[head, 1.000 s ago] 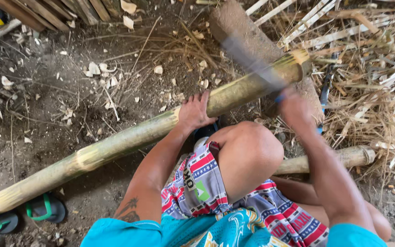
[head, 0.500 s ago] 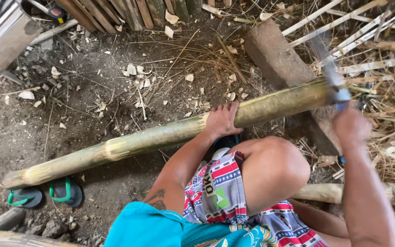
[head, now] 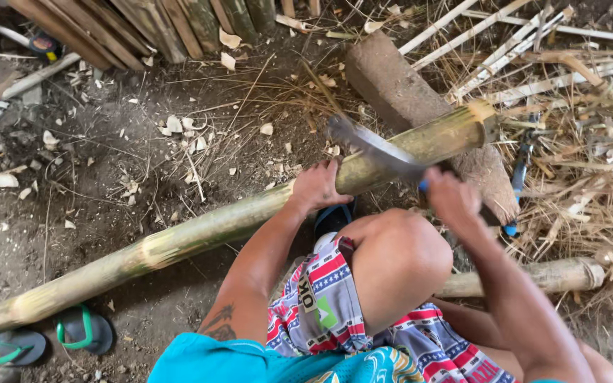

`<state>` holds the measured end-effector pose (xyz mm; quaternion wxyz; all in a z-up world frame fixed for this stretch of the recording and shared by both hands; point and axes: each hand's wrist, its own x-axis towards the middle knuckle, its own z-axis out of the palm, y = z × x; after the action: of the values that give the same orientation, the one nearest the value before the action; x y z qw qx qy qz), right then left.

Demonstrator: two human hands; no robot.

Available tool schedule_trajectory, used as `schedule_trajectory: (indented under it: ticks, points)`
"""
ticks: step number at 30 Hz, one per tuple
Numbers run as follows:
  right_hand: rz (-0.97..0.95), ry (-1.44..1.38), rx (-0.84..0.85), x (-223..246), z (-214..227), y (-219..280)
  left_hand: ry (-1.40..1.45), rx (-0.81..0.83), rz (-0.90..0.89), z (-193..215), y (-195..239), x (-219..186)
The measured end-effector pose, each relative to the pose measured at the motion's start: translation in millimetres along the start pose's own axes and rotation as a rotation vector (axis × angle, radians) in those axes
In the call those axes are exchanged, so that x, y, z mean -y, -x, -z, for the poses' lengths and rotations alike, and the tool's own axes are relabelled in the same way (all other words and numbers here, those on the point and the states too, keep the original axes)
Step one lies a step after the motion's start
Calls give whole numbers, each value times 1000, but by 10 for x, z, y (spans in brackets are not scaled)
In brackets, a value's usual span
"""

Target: The person sits on the ground and uses a large knife to shave the outer layer off a long bamboo pole. They repeatedly rotate the pole and scrape along its length to remove the green skin, leaving a lighter-colored surface.

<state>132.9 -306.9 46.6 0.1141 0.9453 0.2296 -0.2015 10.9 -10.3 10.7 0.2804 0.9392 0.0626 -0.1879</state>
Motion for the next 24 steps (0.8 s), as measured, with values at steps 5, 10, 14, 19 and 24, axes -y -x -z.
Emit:
schedule_trajectory:
  ticks: [5,10,14,19,24]
  points:
    - [-314,-309,-147,-451,435,-153,-52,-18,-13,10,-81,21]
    - [-3,-66,-100,70,33,-68,-40,11,-5,62,-58,-38]
    - [-102,-46,-151,-489,30,-257,-48,-15,-17,17,-102,-6]
    - [-392,-330,-332,-1042,544,-439,-7,-52,-55,58,-110,-4]
    - [-194,-197,-254,-594,225,-167,48,111,38,6,-217,85]
